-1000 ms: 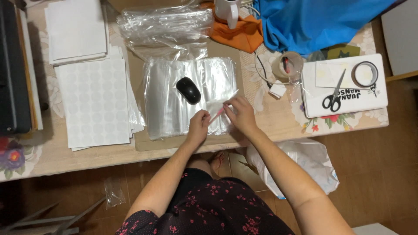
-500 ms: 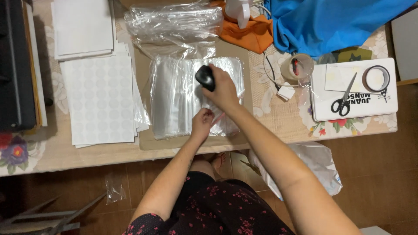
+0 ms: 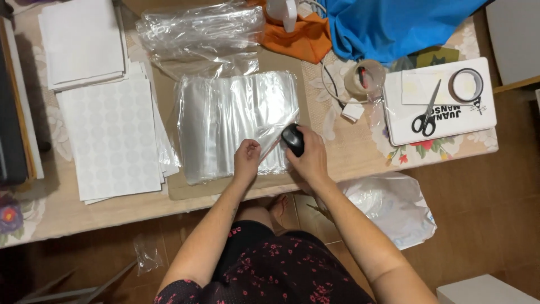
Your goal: Aligning a design on a substrate, applying heat with a press machine, and then packing finished items into plastic bags.
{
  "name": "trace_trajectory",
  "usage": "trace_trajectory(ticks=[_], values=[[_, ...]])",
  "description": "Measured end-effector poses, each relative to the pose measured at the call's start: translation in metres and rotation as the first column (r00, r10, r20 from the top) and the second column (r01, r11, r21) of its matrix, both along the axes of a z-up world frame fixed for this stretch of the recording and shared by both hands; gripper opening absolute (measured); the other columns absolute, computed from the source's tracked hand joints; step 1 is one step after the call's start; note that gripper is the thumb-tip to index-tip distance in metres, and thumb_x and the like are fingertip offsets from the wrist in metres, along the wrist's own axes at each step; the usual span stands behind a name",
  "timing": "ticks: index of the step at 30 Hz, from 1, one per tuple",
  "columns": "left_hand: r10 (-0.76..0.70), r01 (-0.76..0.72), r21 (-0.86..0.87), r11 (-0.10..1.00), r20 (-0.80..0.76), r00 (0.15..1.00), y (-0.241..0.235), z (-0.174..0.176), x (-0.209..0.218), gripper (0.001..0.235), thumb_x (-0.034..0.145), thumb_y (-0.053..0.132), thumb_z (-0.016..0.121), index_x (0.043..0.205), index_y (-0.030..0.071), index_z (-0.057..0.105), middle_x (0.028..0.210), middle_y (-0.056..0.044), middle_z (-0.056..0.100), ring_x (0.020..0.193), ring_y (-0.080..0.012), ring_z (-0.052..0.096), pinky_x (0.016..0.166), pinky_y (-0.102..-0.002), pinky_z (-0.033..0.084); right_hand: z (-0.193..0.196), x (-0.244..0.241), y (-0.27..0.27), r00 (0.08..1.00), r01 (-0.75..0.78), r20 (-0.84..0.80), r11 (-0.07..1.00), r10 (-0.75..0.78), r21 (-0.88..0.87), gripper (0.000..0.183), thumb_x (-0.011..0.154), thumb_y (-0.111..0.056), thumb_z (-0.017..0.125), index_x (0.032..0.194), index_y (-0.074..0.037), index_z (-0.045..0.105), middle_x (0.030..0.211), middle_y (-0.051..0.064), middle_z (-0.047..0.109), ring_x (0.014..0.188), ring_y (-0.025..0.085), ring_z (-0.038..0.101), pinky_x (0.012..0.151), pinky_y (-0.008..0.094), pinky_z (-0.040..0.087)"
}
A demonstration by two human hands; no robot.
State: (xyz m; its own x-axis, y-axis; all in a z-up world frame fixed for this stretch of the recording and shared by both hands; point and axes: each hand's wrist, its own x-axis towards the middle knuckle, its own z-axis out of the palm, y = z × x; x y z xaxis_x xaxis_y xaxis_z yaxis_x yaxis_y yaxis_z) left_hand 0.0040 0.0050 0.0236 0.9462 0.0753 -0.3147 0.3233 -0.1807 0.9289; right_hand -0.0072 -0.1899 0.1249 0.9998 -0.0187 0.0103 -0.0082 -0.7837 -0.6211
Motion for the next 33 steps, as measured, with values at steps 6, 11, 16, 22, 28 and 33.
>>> trace_trajectory(ticks=[6,11,16,22,28,33], values=[[0.065,-0.065,0.087,0.994,0.000,0.998,-0.005,0.005,0.006,0.007,0.093,0.004,0.065,0.097,0.010,0.065,0.082,-0.003,0.065,0.075,-0.0145,0.063,0.071,-0.031,0.054,-0.016,0.033,0.032,0.968,-0.012,0.249,0.998,-0.002,0.057,0.061,0.077,-0.019,0.087,0.128,-0.004,0.057,0.130,0.019,0.055,0.121,0.041,0.056,0.102,0.052,0.048],[0.094,-0.093,0.213,0.973,0.005,0.996,-0.013,0.033,0.006,0.037,0.091,0.002,0.065,0.125,0.006,0.051,0.097,-0.023,0.068,0.092,-0.0365,0.071,0.079,-0.044,0.058,-0.045,0.036,0.048,0.986,-0.117,0.112,0.990,0.126,-0.084,0.062,0.082,-0.028,0.081,0.135,-0.008,0.055,0.134,0.015,0.053,0.118,0.037,0.058,0.096,0.049,0.049],[-0.081,0.063,0.355,0.933,0.037,0.996,0.001,0.118,-0.001,0.065,0.091,0.002,0.062,0.148,-0.003,0.032,0.125,-0.031,0.059,0.117,-0.0459,0.061,0.097,-0.054,0.053,-0.032,0.034,0.047,0.989,-0.119,0.079,0.988,0.126,-0.094,0.075,0.083,-0.039,0.081,0.143,-0.007,0.049,0.141,0.019,0.050,0.128,0.039,0.051,0.105,0.051,0.042],[0.007,-0.014,0.282,0.959,0.027,1.000,0.065,0.142,-0.035,0.064,0.093,0.001,0.062,0.149,-0.008,0.031,0.126,-0.030,0.057,0.118,-0.0457,0.059,0.098,-0.054,0.052,-0.015,0.005,-0.011,0.965,0.100,0.227,0.985,-0.131,0.141,0.072,0.091,-0.026,0.075,0.147,0.001,0.038,0.145,0.026,0.044,0.136,0.045,0.041,0.115,0.053,0.035],[0.187,-0.194,0.283,0.939,0.051,0.981,0.155,0.182,-0.103,0.060,0.095,0.003,0.060,0.147,-0.007,0.033,0.121,-0.025,0.062,0.114,-0.0390,0.064,0.096,-0.047,0.055,0.031,-0.015,-0.067,0.923,0.065,0.345,0.951,-0.172,0.301,0.055,0.101,-0.007,0.064,0.146,0.004,0.035,0.140,0.024,0.045,0.131,0.042,0.046,0.103,0.050,0.045],[0.357,-0.389,0.249,0.887,0.165,0.919,0.236,0.187,-0.139,0.050,0.093,0.013,0.059,0.141,0.006,0.046,0.107,-0.007,0.068,0.099,-0.0183,0.065,0.086,-0.031,0.055,0.097,-0.018,0.022,0.926,-0.058,0.356,0.885,-0.125,0.462,0.042,0.106,-0.011,0.052,0.141,0.007,0.036,0.135,0.024,0.049,0.121,0.032,0.052,0.099,0.039,0.045]])
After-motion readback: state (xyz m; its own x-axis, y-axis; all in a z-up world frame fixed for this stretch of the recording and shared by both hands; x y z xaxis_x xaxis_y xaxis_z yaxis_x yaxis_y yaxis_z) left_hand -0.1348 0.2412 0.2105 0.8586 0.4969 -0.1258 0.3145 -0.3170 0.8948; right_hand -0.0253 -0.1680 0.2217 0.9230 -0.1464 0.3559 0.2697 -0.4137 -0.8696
